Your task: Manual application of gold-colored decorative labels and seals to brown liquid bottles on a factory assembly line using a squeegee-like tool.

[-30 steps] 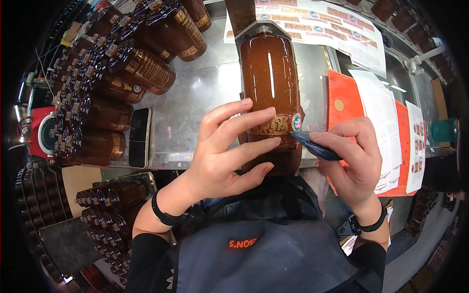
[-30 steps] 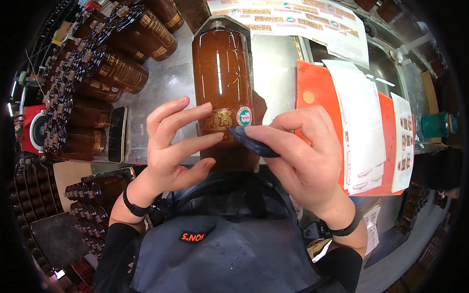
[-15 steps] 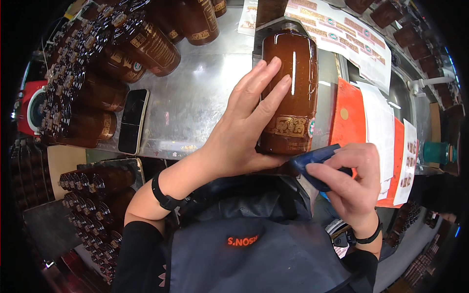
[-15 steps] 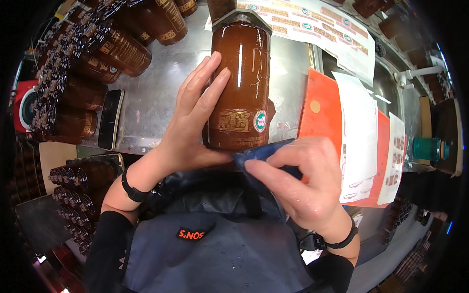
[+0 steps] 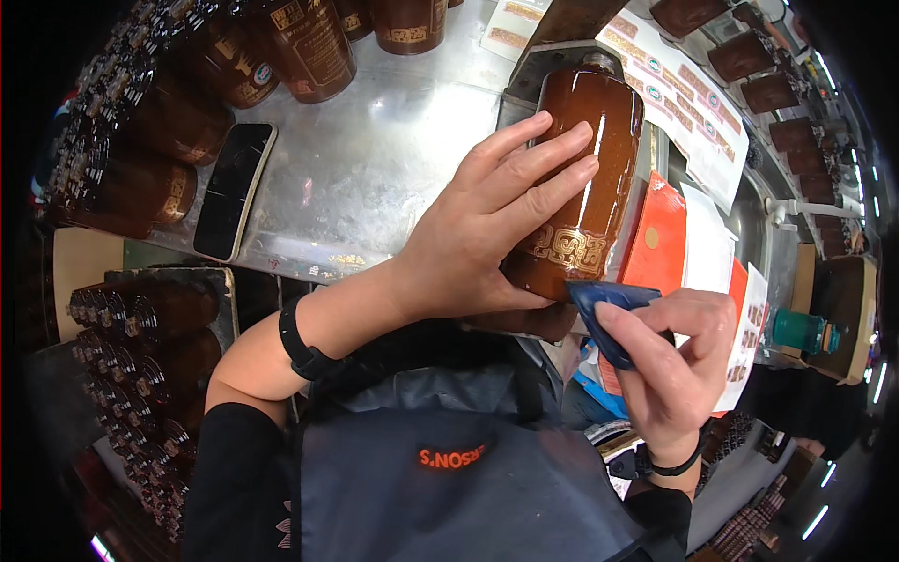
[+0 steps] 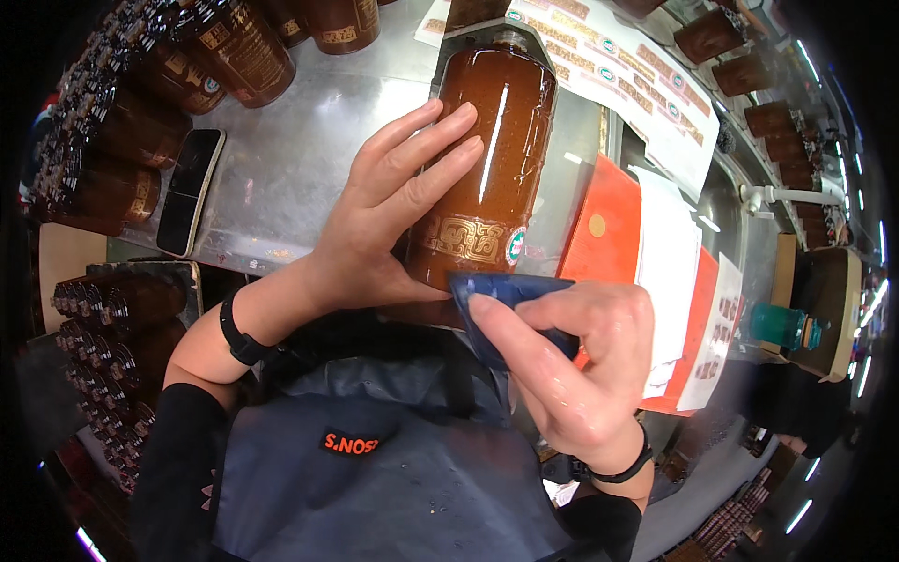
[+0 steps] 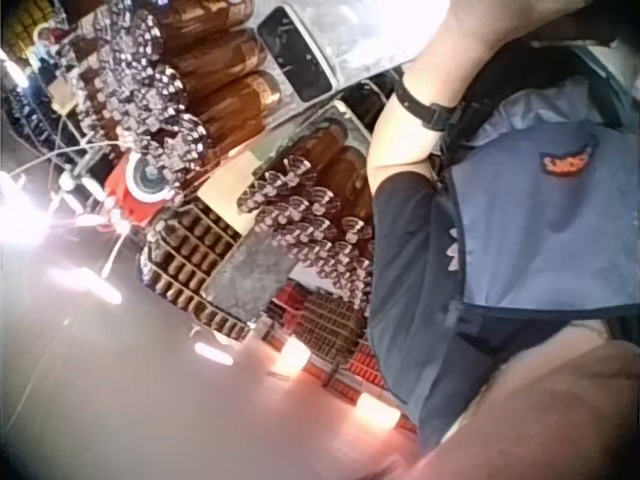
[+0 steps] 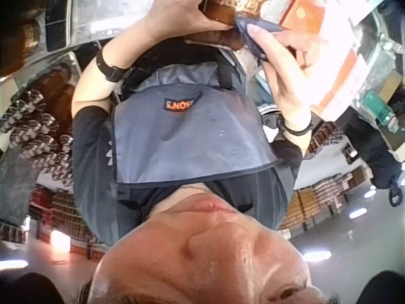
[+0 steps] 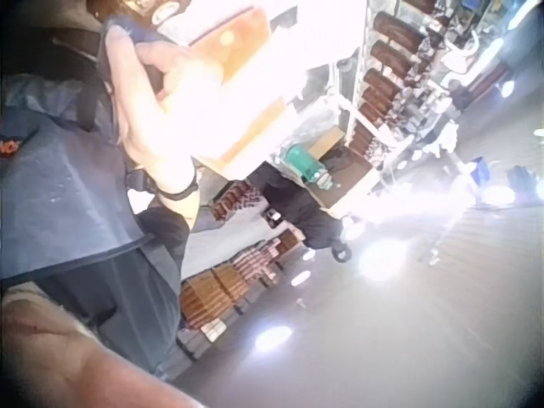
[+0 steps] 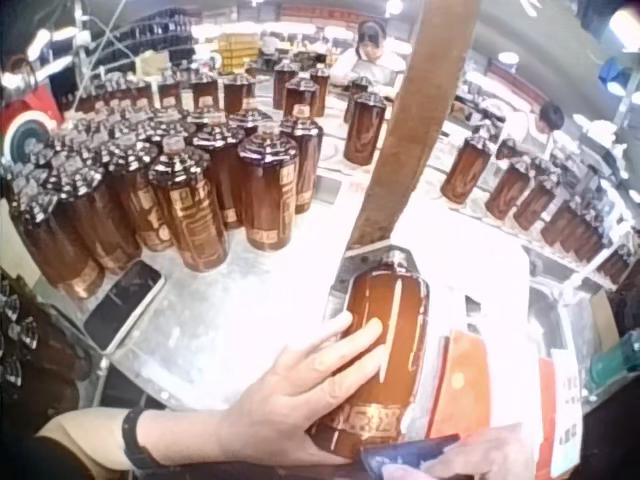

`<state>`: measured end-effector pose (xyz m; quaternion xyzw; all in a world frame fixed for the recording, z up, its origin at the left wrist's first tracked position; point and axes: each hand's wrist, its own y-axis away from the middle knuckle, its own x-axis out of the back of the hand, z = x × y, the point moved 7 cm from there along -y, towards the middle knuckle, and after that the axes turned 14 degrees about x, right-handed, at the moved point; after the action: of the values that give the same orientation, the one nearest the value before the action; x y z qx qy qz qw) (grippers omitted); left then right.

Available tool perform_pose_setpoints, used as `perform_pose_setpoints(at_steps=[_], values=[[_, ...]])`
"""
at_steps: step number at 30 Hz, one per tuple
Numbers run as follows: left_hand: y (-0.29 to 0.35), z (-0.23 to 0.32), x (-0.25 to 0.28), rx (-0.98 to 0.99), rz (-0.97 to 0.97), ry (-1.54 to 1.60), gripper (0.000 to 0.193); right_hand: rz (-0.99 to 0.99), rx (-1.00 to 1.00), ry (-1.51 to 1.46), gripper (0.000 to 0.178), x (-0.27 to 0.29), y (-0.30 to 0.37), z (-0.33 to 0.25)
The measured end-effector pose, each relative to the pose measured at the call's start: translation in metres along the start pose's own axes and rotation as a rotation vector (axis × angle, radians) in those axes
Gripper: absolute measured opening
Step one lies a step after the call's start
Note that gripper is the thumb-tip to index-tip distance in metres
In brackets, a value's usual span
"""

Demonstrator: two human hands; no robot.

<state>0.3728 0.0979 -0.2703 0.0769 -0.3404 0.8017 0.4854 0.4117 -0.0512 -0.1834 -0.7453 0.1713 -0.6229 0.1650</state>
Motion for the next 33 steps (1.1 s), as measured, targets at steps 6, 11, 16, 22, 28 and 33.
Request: perform_pose_setpoints(at_steps=[6, 11, 16, 22, 28, 33], values=[[0.003, -0.007, -0.003, -0.052, 0.043, 0.003, 0.094, -0.057, 0.046, -0.132, 0.044, -0.008, -0.002, -0.005], [0.001, -0.007, -0.004, -0.044, 0.021, 0.030, 0.090, -0.035, 0.054, -0.048, 0.045, -0.013, 0.000, 0.000], [0.004, -0.009, -0.003, -0.067, 0.061, 0.014, 0.094, -0.046, 0.018, -0.103, 0.048, -0.009, 0.000, -0.004], [0.003, -0.006, -0.002, -0.031, 0.046, 0.074, 0.091, -0.031, -0.011, -0.006, 0.054, -0.011, 0.000, 0.002], [0.002, -0.007, -0.003, -0.033, 0.043, 0.065, 0.090, 0.060, -0.368, -0.264, 0.022, -0.012, -0.006, 0.057], [0.003, -0.010, -0.003, -0.038, 0.022, 0.048, 0.091, -0.126, -0.169, -0.339, 0.024, -0.013, -0.034, 0.039]])
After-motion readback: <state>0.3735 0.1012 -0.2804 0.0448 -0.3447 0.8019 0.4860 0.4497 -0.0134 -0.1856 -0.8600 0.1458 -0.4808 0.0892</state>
